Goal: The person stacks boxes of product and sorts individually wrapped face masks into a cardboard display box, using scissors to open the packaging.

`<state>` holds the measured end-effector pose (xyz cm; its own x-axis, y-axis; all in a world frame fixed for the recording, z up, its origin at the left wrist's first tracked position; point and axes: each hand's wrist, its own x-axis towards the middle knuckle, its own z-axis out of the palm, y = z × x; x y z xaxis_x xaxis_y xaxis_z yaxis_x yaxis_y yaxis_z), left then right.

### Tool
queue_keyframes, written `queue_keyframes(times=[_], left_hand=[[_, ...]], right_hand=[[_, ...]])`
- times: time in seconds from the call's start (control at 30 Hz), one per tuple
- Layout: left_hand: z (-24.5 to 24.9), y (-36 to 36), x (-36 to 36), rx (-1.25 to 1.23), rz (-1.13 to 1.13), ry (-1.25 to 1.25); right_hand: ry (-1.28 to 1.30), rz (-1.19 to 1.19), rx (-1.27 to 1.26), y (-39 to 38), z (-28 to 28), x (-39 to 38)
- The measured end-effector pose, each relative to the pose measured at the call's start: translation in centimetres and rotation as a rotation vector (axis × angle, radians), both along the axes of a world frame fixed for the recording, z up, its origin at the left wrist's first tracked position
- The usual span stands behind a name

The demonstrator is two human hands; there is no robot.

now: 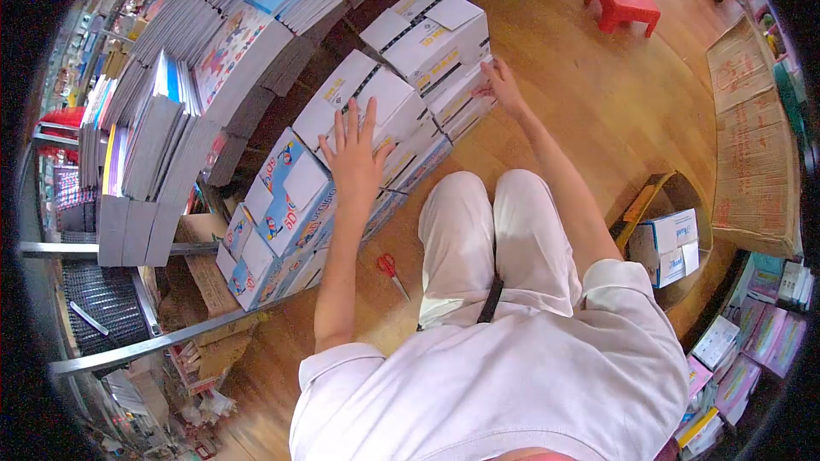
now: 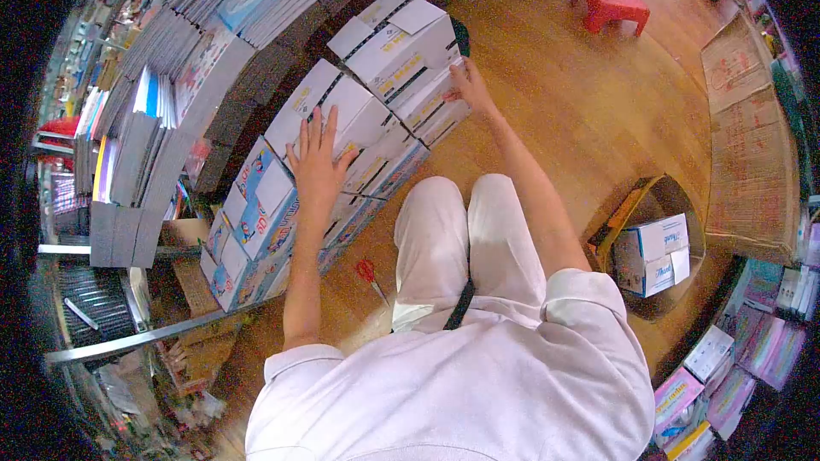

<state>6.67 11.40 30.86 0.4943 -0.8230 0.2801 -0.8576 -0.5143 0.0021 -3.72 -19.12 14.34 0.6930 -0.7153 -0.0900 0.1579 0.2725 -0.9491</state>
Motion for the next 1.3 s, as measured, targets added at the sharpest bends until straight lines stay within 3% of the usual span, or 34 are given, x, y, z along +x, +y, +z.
queue_keyframes(times=[0.33,0.93,1.03,1.13,1.23,1.3], left_hand=[[0.1,0.4,0.1,0.029,-0.023,-0.012],[0.5,0.5,1.0,-0.006,-0.072,0.024],[1.2,-0.5,-0.6,-0.184,-0.073,-0.040],[0.3,-1.0,-2.8,-0.495,-0.282,0.106],[-3.7,-2.6,-6.7,-0.539,-0.203,0.647],[-9.0,-4.7,-8.2,-0.565,-0.106,1.036]], right_hand=[[-0.028,-0.006,-0.184,-1.2,-0.5,0.1],[0.039,0.019,-0.154,-1.7,0.3,-0.5],[0.156,0.108,-0.280,-2.7,-0.2,-2.4],[0.207,0.091,-0.573,-3.9,-3.7,-4.1],[0.391,0.174,-0.609,-5.1,-6.9,-4.4],[0.402,0.186,-0.785,-5.6,-8.2,-3.7]])
